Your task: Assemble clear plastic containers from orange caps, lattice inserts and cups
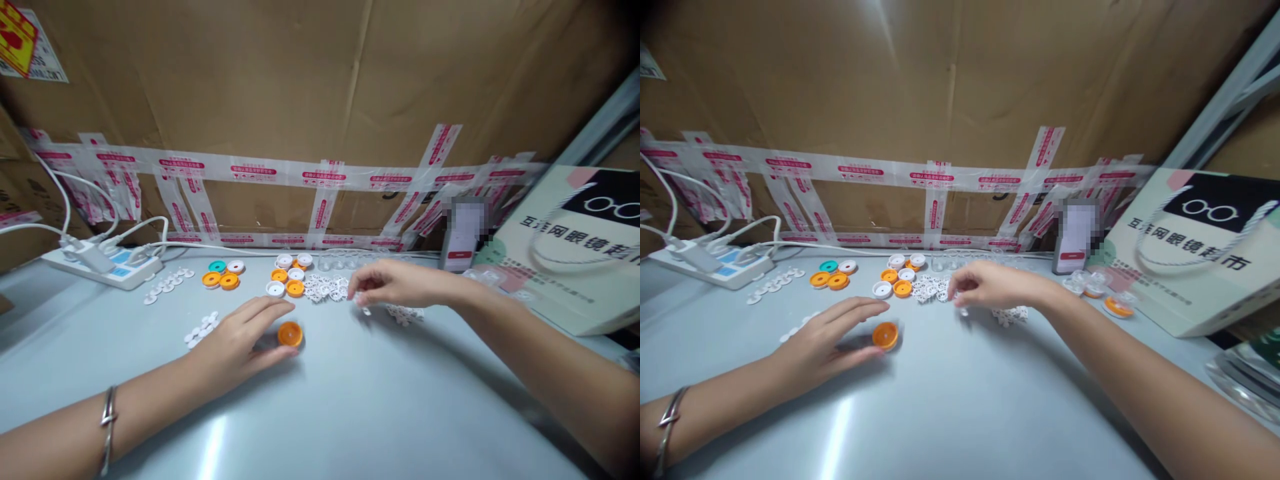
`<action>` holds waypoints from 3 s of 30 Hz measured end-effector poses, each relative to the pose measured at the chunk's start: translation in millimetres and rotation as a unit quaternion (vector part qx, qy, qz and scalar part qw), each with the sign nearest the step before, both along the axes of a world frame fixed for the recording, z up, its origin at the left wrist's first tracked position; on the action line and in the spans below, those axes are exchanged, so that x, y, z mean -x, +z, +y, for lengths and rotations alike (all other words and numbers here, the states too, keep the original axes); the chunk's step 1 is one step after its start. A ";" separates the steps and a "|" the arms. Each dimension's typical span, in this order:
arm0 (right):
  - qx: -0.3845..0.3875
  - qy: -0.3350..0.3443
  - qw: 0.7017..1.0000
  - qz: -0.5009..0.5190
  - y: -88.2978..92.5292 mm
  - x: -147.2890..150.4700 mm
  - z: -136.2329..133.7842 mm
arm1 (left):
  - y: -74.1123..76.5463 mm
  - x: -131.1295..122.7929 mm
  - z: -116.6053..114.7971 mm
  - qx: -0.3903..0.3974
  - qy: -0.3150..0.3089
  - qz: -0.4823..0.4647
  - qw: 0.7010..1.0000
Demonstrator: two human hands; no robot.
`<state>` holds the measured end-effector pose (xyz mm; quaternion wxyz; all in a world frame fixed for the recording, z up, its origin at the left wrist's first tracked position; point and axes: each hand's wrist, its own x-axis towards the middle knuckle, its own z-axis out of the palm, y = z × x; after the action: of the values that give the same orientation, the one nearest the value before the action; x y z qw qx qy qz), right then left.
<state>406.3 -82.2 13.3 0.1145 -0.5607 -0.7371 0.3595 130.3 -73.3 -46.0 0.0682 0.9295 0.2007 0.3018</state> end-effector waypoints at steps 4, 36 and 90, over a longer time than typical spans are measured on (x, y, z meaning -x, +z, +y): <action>0.010 -0.131 0.925 0.356 -17.8 44.7 -9.8 | 4.1 -2.2 -6.9 -0.032 -0.016 -0.064 0.997; -0.200 0.017 0.967 -0.158 -28.7 6.7 11.8 | 3.1 -2.5 7.3 0.069 0.023 -0.128 0.989; -0.057 -0.204 0.861 0.463 -51.1 80.7 -28.0 | 1.4 -3.6 0.2 0.058 -0.001 -0.130 0.990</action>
<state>325.6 -110.3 -37.8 0.5452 -0.4595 -0.4878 0.5036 133.9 -73.2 -44.6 0.1476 0.8773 0.2059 0.4076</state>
